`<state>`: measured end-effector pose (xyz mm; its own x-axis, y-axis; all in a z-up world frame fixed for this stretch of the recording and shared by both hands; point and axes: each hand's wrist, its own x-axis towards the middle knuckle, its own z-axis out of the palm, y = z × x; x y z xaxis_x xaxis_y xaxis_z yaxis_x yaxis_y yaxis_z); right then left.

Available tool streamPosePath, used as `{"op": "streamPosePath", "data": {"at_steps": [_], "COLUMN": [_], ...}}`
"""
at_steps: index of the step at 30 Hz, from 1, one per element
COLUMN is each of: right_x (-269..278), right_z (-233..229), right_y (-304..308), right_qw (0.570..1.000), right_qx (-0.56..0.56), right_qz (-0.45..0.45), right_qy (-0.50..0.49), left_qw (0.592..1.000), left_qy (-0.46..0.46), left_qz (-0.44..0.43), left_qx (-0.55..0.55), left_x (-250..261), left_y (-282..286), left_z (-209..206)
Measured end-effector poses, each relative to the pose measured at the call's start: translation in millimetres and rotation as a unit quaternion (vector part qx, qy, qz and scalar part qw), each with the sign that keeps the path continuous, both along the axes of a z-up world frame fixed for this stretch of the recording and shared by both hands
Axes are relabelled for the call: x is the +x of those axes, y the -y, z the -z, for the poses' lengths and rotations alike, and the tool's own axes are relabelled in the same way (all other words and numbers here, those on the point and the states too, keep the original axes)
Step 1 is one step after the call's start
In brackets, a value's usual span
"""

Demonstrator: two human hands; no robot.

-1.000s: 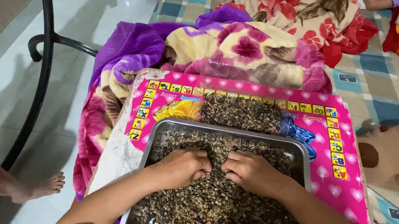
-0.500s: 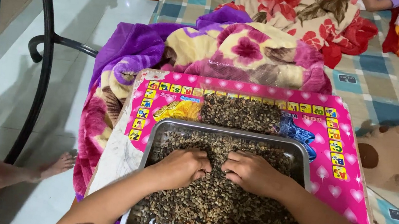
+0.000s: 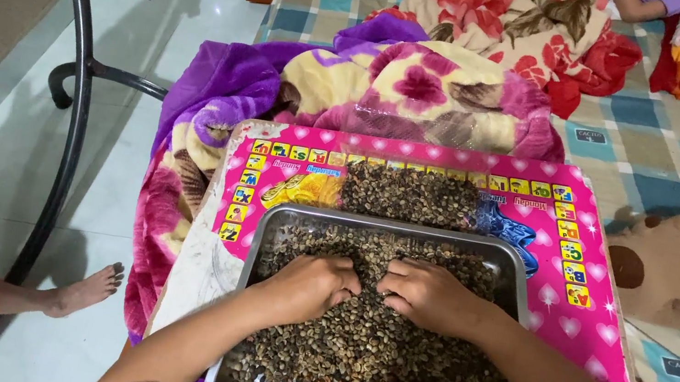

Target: Sorting coffee beans by hand in a metal tray to remove defects or foreign objects.

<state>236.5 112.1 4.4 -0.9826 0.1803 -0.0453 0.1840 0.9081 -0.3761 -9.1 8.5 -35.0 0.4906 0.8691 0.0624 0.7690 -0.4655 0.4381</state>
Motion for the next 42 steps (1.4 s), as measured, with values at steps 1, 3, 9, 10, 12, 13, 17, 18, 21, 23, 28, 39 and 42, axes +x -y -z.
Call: {"op": "streamPosePath", "data": {"at_steps": [1,3,9,10,12,13,17,18,21,23,28,39,42], "right_x": [0,-1,0,0,-1,-1,-1,-1,-2,-2,-1,0,-1], "right_z": [-1,-4,-5,-4,-1,-1,-1,-1,-4,-4,-3,-6,-5], "right_y": [0,1,2,1,0,0,0,0,1,1,0,2,2], "right_qw": [1.0,1.0,1.0,1.0,1.0,1.0,1.0,1.0,1.0,1.0,1.0,1.0,1.0], "right_qx": [0.0,-0.01,-0.011,-0.011,-0.01,-0.01,-0.005,-0.004,-0.009,-0.007,-0.009,-0.017,-0.016], "right_qz": [0.0,0.001,-0.003,-0.003,-0.004,-0.004,-0.004,-0.005,-0.002,0.0,0.003,0.005,0.007], "right_qy": [0.0,0.002,-0.002,-0.002,0.004,0.004,0.022,0.025,0.021,0.022,0.022,0.002,0.013], "left_qw": [1.0,1.0,1.0,1.0,1.0,1.0,1.0,1.0,1.0,1.0,1.0,0.999,0.999], "left_qy": [0.0,0.004,0.015,0.014,0.022,0.022,0.019,0.023,0.016,0.022,0.018,0.035,0.04], "left_qz": [0.0,0.005,-0.002,-0.002,-0.006,-0.006,-0.007,-0.009,-0.005,-0.006,-0.006,0.0,-0.008], "left_qx": [0.0,0.005,-0.004,-0.004,-0.009,-0.009,-0.01,-0.011,-0.006,-0.005,0.015,0.033,0.034], "left_x": [1,3,4,5,5,5,4,4,1,3,6,6,4], "left_y": [1,3,4,4,4,3,2,3,0,2,5,6,1], "left_z": [-4,-13,-17,-17,-16,-15,-11,-10,-4,-16,-24,-27,-22]}}
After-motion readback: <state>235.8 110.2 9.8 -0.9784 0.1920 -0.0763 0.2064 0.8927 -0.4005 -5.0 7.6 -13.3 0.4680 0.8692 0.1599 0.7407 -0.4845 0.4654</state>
